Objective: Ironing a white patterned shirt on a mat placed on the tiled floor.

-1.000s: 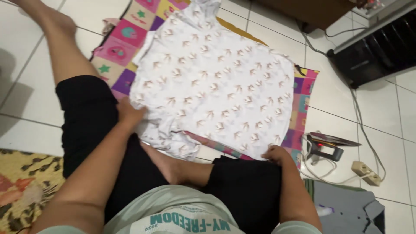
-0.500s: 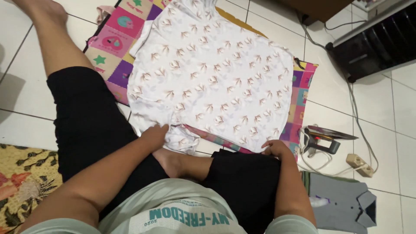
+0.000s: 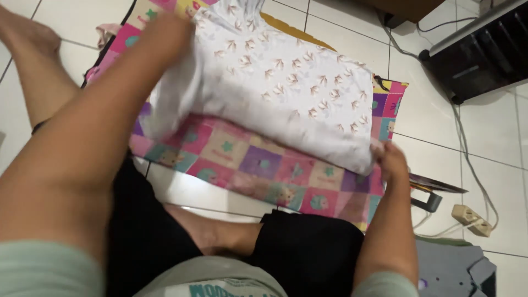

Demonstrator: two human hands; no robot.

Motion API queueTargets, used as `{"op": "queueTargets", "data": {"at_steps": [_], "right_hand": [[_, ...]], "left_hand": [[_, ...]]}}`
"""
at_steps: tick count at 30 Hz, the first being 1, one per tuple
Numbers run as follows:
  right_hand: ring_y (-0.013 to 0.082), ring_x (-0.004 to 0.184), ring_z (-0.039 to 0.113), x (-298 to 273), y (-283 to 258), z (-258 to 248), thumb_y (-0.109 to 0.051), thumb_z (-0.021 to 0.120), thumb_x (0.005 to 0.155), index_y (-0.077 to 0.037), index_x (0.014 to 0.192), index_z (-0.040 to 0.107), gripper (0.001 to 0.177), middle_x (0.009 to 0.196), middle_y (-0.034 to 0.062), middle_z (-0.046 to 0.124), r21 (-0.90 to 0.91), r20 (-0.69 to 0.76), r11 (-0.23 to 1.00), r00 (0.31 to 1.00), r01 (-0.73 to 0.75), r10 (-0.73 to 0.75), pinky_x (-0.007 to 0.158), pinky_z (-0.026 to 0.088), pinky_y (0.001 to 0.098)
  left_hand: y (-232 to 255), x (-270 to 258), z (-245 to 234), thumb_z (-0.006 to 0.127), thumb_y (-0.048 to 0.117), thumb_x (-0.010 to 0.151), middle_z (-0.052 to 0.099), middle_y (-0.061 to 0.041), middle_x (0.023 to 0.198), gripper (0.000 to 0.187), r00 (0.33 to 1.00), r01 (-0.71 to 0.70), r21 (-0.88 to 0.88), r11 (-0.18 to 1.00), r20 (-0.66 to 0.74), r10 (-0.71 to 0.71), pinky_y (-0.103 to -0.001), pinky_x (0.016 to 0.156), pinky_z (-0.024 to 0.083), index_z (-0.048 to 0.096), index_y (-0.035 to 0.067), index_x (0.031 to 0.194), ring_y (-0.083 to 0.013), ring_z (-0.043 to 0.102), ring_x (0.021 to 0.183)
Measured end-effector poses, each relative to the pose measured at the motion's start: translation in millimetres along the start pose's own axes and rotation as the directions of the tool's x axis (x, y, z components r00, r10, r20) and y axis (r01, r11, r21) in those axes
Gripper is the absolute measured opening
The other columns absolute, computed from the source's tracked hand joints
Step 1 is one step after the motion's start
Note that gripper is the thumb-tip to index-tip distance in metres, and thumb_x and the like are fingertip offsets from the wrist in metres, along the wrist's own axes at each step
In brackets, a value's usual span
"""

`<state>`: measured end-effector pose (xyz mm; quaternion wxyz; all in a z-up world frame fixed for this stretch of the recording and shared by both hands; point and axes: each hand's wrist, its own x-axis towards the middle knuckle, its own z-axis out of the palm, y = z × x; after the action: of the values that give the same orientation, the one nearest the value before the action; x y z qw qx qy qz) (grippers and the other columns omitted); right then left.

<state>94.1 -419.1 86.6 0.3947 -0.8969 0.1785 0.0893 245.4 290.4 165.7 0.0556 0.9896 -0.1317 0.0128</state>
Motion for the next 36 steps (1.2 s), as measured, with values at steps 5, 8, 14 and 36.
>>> {"op": "queueTargets", "data": {"at_steps": [5,8,14,36], "right_hand": [[0.0289,0.099,0.059,39,-27,23,-0.037,0.077,0.089,-0.011,0.150,0.049,0.072,0.123,0.0182,0.064,0.187,-0.008,0.975,0.993,-0.117,0.120,0.081,0.050,0.0448],[0.0278,0.110,0.057,47,2,38,-0.043,0.079,0.087,-0.013,0.148,0.047,0.076,0.132,0.0205,0.059,-0.001,-0.041,0.985,0.985,-0.171,0.170,0.086,0.050,0.0445],[0.0263,0.113,0.058,11,53,47,-0.036,0.088,0.079,-0.007,0.140,0.050,0.078,0.130,0.0191,0.059,0.059,-0.042,0.975,0.976,-0.213,0.216,0.090,0.051,0.0404],[0.0171,0.091,0.061,-6,103,63,0.005,0.080,0.079,-0.005,0.118,0.055,0.047,0.106,0.0072,0.063,0.246,-0.298,0.969,0.953,0.029,0.047,0.076,0.053,0.0312]], "left_hand": [[-8,61,17,0.058,0.007,0.087,0.066,-0.034,0.117,0.041,0.918,0.081,-0.212,0.974,-0.364,-0.156,-0.057,0.080,0.052,0.067,0.000,0.127,-0.0517,0.063,0.103],[-53,51,95,0.066,0.023,0.087,0.064,-0.035,0.121,0.054,0.932,0.132,-0.279,0.951,-0.292,-0.215,-0.057,0.083,0.050,0.062,-0.003,0.135,-0.0520,0.061,0.106],[-108,-23,155,0.079,0.062,0.087,0.074,-0.028,0.103,0.071,0.858,0.496,-0.245,0.833,0.283,-0.428,-0.051,0.086,0.056,0.076,-0.004,0.111,-0.0439,0.072,0.096],[-124,-123,154,0.089,0.030,0.082,0.072,-0.017,0.087,0.036,0.903,0.409,-0.576,0.708,0.144,-0.405,-0.043,0.069,0.056,0.069,0.002,0.096,-0.0313,0.072,0.076]]}}
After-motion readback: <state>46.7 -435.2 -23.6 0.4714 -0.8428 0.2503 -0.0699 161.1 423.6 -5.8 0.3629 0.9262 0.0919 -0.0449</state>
